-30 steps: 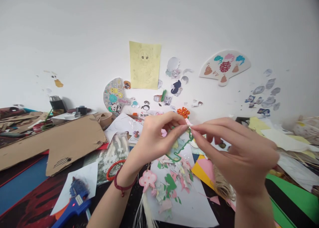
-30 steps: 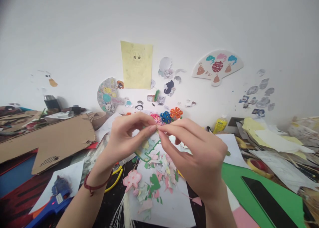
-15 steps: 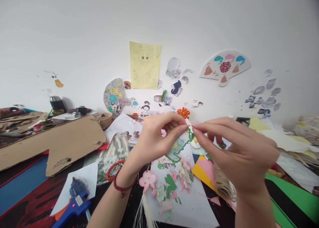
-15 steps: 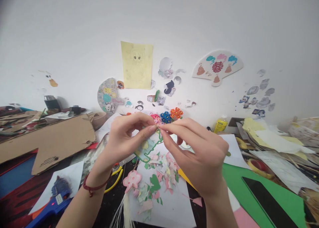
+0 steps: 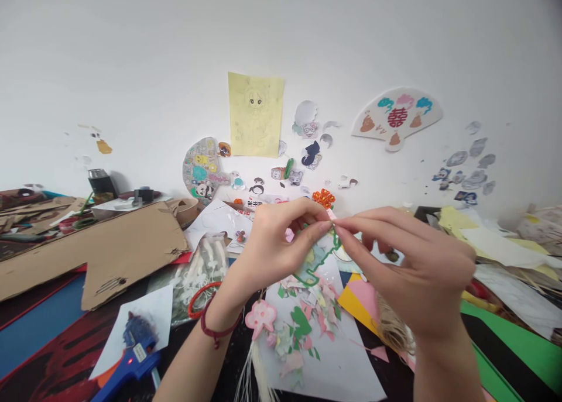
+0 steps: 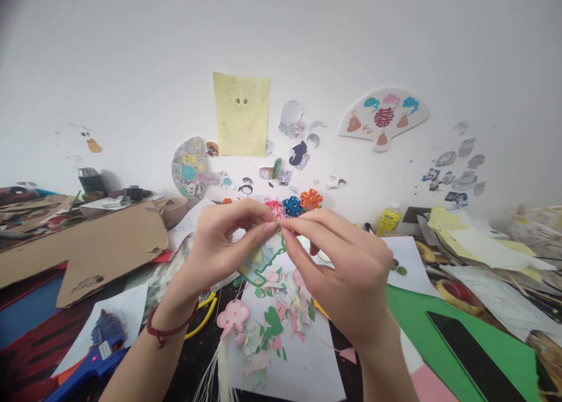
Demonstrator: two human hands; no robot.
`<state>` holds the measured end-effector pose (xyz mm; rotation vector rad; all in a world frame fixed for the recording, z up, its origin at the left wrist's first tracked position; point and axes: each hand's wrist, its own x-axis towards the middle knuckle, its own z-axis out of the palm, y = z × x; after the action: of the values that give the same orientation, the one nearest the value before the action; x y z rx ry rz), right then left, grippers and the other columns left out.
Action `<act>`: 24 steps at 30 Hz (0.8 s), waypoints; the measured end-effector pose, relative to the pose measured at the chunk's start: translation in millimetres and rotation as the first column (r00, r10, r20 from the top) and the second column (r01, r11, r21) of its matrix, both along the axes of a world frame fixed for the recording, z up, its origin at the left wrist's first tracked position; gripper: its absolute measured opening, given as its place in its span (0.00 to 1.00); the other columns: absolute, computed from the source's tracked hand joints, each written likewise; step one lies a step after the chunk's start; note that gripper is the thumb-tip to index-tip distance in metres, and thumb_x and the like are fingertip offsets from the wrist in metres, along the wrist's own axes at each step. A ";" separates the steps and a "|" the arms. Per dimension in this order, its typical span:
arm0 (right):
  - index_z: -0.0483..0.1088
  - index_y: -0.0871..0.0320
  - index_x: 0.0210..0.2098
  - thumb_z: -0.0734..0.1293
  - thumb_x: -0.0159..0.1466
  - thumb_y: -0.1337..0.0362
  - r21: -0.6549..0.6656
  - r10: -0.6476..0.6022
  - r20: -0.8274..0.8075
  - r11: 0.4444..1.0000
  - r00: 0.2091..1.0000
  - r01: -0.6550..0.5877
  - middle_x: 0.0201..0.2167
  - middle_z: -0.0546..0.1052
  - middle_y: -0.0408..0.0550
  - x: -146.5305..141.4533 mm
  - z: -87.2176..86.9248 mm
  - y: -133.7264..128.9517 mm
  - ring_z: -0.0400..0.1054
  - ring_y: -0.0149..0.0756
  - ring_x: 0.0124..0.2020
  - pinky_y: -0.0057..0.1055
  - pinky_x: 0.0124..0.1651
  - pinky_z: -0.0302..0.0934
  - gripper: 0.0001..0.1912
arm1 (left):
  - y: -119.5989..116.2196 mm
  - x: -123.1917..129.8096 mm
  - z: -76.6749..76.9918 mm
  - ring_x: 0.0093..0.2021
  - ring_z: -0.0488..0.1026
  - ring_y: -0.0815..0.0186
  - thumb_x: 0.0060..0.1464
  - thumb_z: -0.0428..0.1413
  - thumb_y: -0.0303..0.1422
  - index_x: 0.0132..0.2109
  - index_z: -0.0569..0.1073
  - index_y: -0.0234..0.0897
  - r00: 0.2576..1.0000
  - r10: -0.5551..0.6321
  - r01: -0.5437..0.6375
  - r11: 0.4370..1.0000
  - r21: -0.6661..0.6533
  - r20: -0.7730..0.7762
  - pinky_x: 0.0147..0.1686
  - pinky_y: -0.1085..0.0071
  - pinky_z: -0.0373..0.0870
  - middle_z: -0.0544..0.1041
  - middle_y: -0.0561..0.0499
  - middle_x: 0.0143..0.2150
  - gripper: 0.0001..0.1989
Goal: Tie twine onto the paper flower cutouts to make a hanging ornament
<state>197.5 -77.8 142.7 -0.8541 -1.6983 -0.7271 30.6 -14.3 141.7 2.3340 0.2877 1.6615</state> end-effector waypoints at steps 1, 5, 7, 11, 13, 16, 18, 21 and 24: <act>0.78 0.57 0.35 0.72 0.58 0.74 -0.020 0.012 -0.016 1.000 1.000 -0.012 0.29 0.79 0.42 -0.2 0.1 0.2 0.62 0.23 0.24 0.27 0.26 0.59 0.08 | 0.1 0.2 -0.1 0.26 0.69 0.78 0.59 0.58 0.27 0.36 0.74 0.33 1.000 0.001 -0.001 1.000 0.004 0.000 0.26 0.81 0.66 0.75 0.55 0.27 0.02; 0.78 0.55 0.34 0.72 0.59 0.73 -0.154 0.091 -0.127 0.982 0.988 -0.110 0.28 0.77 0.40 -1.5 1.6 -1.0 0.61 0.24 0.23 0.27 0.24 0.57 0.07 | -0.7 -0.7 -0.7 0.26 0.68 0.78 0.59 0.58 0.27 0.36 0.74 0.33 1.000 0.019 -0.019 1.000 0.019 -0.005 0.26 0.81 0.66 0.75 0.55 0.27 0.03; 0.77 0.54 0.32 0.72 0.59 0.72 -0.243 0.120 -0.214 0.955 0.969 -0.172 0.27 0.76 0.39 -1.1 2.5 -2.2 0.61 0.24 0.23 0.26 0.24 0.57 0.06 | -1.3 -1.3 -0.5 0.25 0.68 0.78 0.59 0.58 0.27 0.36 0.74 0.33 1.000 0.024 -0.024 0.999 0.031 -0.014 0.26 0.81 0.66 0.75 0.55 0.27 0.03; 0.78 0.50 0.32 0.72 0.60 0.67 -0.407 0.163 -0.393 0.852 0.905 -0.331 0.28 0.76 0.39 3.6 3.0 -1.6 0.63 0.26 0.25 0.25 0.25 0.59 0.04 | -1.3 -1.4 0.6 0.25 0.68 0.77 0.59 0.58 0.26 0.36 0.74 0.33 0.998 0.050 -0.047 0.997 0.066 -0.033 0.25 0.79 0.65 0.75 0.55 0.26 0.02; 0.78 0.49 0.32 0.72 0.60 0.64 -0.462 0.173 -0.457 0.792 0.873 -0.399 0.27 0.75 0.40 6.7 2.8 0.3 0.63 0.27 0.26 0.25 0.25 0.59 0.03 | -0.9 -1.0 0.5 0.25 0.67 0.77 0.59 0.58 0.26 0.36 0.74 0.33 0.997 0.065 -0.061 0.995 0.082 -0.046 0.26 0.79 0.65 0.75 0.55 0.27 0.02; 0.79 0.49 0.32 0.72 0.60 0.62 -0.502 0.175 -0.493 0.743 0.852 -0.443 0.28 0.76 0.41 9.0 2.8 2.7 0.62 0.28 0.26 0.26 0.25 0.58 0.02 | -0.1 -0.6 -0.6 0.24 0.67 0.77 0.59 0.58 0.26 0.35 0.73 0.33 0.995 0.079 -0.074 0.993 0.092 -0.058 0.25 0.78 0.64 0.75 0.56 0.26 0.03; 0.79 0.49 0.32 0.72 0.60 0.62 -0.476 0.160 -0.490 0.775 0.857 -0.417 0.28 0.77 0.42 8.4 3.0 2.7 0.62 0.28 0.25 0.26 0.25 0.58 0.02 | 0.4 -0.6 -1.3 0.24 0.67 0.76 0.59 0.58 0.26 0.36 0.73 0.34 0.995 0.086 -0.081 0.993 0.091 -0.055 0.25 0.78 0.65 0.75 0.56 0.26 0.02; 0.79 0.50 0.31 0.73 0.58 0.66 -0.374 0.144 -0.451 0.865 0.881 -0.334 0.26 0.76 0.41 5.9 3.5 -0.2 0.63 0.28 0.24 0.27 0.25 0.58 0.03 | 0.9 -0.4 -1.4 0.25 0.68 0.75 0.59 0.58 0.26 0.36 0.73 0.34 0.995 0.086 -0.081 0.993 0.087 -0.052 0.25 0.78 0.65 0.76 0.55 0.27 0.02; 0.79 0.51 0.31 0.72 0.58 0.69 -0.336 0.135 -0.377 0.902 0.916 -0.271 0.25 0.75 0.40 3.2 3.7 -4.3 0.62 0.27 0.23 0.27 0.24 0.58 0.05 | 1.1 -0.1 -0.9 0.25 0.69 0.75 0.59 0.57 0.26 0.36 0.73 0.34 0.995 0.086 -0.081 0.993 0.084 -0.054 0.26 0.78 0.66 0.76 0.54 0.27 0.03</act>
<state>200.7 -82.0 146.4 -0.9834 -1.5960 -0.0823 30.5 -13.2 140.9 2.4650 0.3388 1.6764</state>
